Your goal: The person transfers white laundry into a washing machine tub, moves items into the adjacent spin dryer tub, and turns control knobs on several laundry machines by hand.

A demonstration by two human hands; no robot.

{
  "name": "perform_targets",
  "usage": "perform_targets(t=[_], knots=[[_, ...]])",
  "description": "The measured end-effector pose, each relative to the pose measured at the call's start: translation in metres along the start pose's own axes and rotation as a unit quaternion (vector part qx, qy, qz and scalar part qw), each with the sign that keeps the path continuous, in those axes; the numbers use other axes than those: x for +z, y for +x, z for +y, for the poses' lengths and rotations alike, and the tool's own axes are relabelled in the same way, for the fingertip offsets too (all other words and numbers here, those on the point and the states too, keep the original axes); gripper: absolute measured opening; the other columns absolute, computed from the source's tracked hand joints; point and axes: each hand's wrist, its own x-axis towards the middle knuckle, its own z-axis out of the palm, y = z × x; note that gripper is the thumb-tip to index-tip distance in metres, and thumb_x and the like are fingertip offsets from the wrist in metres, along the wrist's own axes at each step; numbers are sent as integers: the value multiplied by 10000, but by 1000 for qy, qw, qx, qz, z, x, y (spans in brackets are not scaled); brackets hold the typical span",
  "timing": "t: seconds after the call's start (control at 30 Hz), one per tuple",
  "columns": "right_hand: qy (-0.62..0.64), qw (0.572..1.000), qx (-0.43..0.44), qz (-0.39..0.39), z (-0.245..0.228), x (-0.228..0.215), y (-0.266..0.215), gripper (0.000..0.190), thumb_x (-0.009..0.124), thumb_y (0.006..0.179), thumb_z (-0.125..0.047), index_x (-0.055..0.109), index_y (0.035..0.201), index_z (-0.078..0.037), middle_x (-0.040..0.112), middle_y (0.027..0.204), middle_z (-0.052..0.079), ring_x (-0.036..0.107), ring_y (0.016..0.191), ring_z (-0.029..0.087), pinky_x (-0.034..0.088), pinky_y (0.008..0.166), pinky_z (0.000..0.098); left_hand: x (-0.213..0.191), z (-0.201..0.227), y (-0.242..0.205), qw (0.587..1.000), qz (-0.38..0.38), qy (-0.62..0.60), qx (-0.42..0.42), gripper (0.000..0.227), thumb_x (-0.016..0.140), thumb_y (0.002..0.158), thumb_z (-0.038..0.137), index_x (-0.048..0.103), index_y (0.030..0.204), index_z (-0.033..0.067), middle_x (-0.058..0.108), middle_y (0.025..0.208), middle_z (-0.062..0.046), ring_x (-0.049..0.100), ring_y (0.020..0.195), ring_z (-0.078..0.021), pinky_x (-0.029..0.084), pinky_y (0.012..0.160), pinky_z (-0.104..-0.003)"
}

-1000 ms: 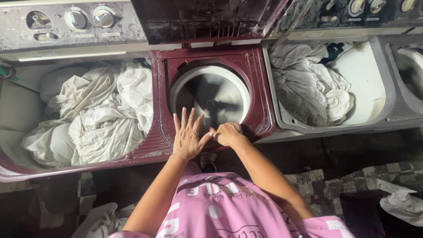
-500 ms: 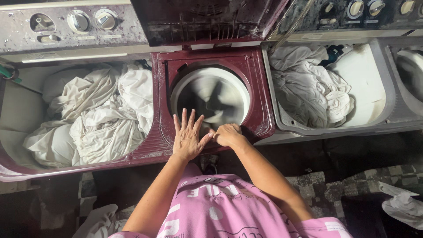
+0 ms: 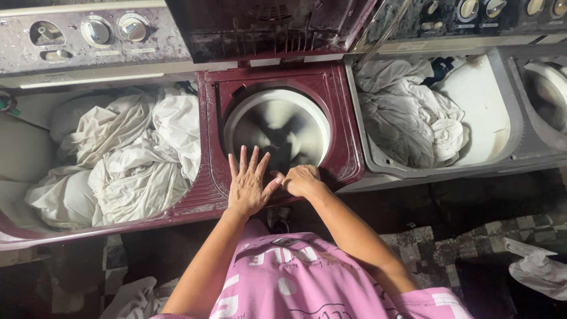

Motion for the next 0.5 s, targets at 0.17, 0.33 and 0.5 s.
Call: perform_targets(t=[0.17, 0.33, 0.5], knots=[[-7, 1000, 4, -11, -2, -1, -1, 732, 367, 1008, -598, 788, 1015, 1, 752, 1029, 243, 702, 1081, 380, 483, 1005, 490, -1, 1, 1, 1000, 2, 10, 2, 844, 381, 965, 715, 391, 1568, 125, 279, 1652, -195, 84, 1558, -420, -35, 1219, -621], [-24, 1000, -8, -6, -4, -3, -1, 771, 340, 1030, -630, 786, 1029, -1, 744, 1047, 245, 698, 1101, 370, 494, 1000, 467, -3, 2, 0, 1000, -8, 4, -8, 824, 426, 960, 685, 382, 1572, 136, 264, 1658, -193, 81, 1562, -412, -36, 1224, -619], [-6, 1000, 0, -23, -6, -4, -1, 772, 339, 1012, -647, 797, 1027, -25, 754, 1051, 222, 700, 1117, 346, 504, 1000, 446, -1, 1, 2, 999, -2, 35, 12, 813, 446, 952, 652, 378, 1567, 124, 269, 1659, -184, 87, 1559, -409, -29, 1219, -626]])
